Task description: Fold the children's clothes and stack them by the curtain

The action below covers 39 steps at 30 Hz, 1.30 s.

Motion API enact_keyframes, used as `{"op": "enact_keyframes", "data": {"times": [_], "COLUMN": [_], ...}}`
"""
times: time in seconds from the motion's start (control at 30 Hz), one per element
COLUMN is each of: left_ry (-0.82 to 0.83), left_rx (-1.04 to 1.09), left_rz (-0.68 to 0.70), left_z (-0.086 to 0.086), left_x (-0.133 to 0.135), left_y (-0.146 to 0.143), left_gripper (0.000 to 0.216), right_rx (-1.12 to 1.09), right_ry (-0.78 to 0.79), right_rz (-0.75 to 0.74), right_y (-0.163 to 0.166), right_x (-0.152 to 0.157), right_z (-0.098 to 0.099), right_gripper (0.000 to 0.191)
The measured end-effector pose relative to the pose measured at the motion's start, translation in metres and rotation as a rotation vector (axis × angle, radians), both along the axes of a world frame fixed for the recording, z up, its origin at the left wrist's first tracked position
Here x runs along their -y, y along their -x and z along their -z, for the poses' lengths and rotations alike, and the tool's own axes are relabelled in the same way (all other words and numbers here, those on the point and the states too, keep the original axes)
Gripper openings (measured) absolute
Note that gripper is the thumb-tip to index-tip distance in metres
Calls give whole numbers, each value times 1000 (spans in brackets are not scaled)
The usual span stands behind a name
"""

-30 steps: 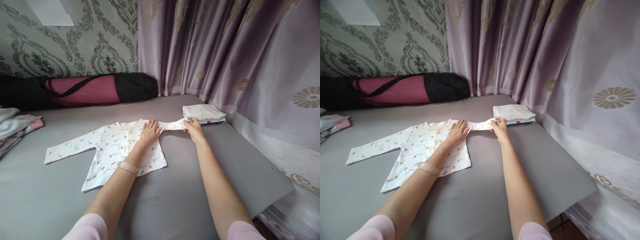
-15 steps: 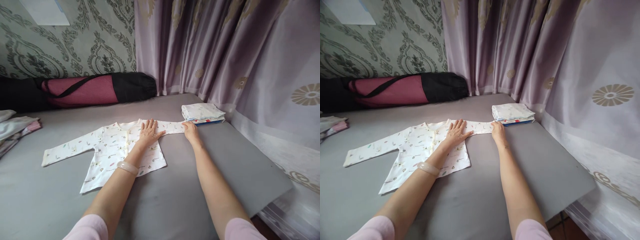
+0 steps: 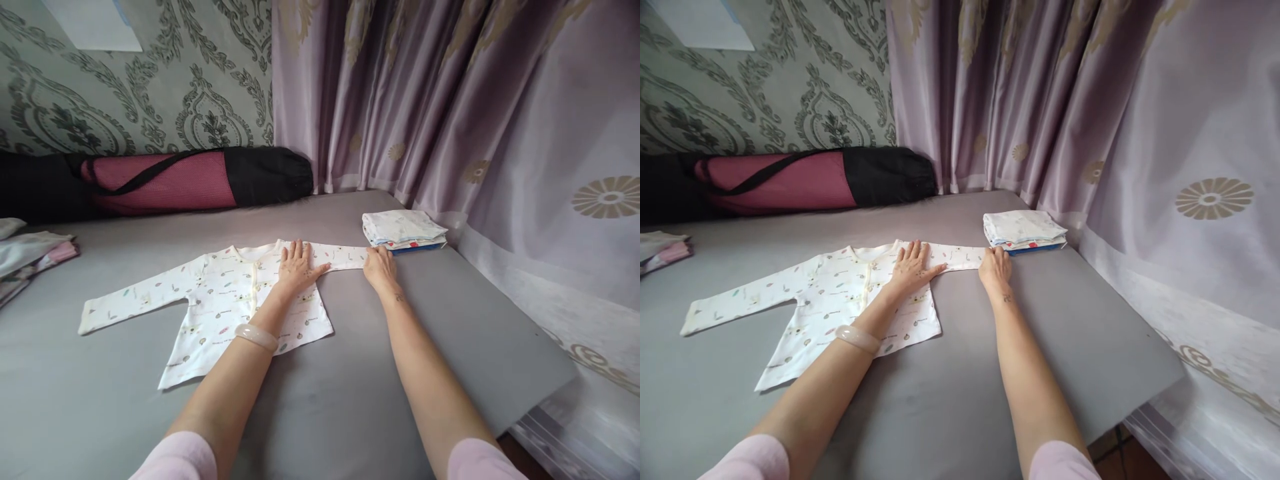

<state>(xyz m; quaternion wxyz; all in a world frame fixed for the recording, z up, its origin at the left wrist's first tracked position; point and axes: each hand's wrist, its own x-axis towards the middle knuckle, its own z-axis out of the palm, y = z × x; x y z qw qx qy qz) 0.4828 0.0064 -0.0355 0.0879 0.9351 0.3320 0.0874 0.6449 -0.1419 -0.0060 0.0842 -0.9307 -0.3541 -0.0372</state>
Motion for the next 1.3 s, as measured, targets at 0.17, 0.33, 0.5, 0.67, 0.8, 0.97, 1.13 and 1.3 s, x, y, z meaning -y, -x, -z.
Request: {"op": "enact_keyframes", "data": {"times": [0.17, 0.33, 0.5, 0.67, 0.8, 0.97, 1.13, 1.3], "left_ry": [-2, 34, 49, 22, 35, -18, -39, -18], "left_rx": [26, 204, 294, 163, 91, 68, 29, 8], "left_rz": [8, -42, -69, -114, -128, -114, -91, -79], "left_z": [-3, -1, 4, 2, 0, 1, 0, -3], "left_x": [4, -3, -11, -3, 0, 0, 1, 2], "left_y": [0, 0, 3, 3, 0, 0, 2, 3], "left_gripper": [81, 54, 54, 52, 59, 63, 66, 82], "right_rx": [86, -75, -154, -131, -153, -161, -163, -131], "right_ry": [-46, 21, 81, 86, 93, 130, 173, 208], "right_rz": [-78, -458, -578, -538, -483, -408, -329, -221], "right_y": [17, 62, 88, 77, 63, 46, 31, 17], "right_x": [-10, -49, -70, -59, -46, -30, -16, -4], "right_z": [-17, -16, 1, 13, 14, 11, 6, 4], "right_gripper": [46, 53, 61, 61, 64, 66, 66, 65]}}
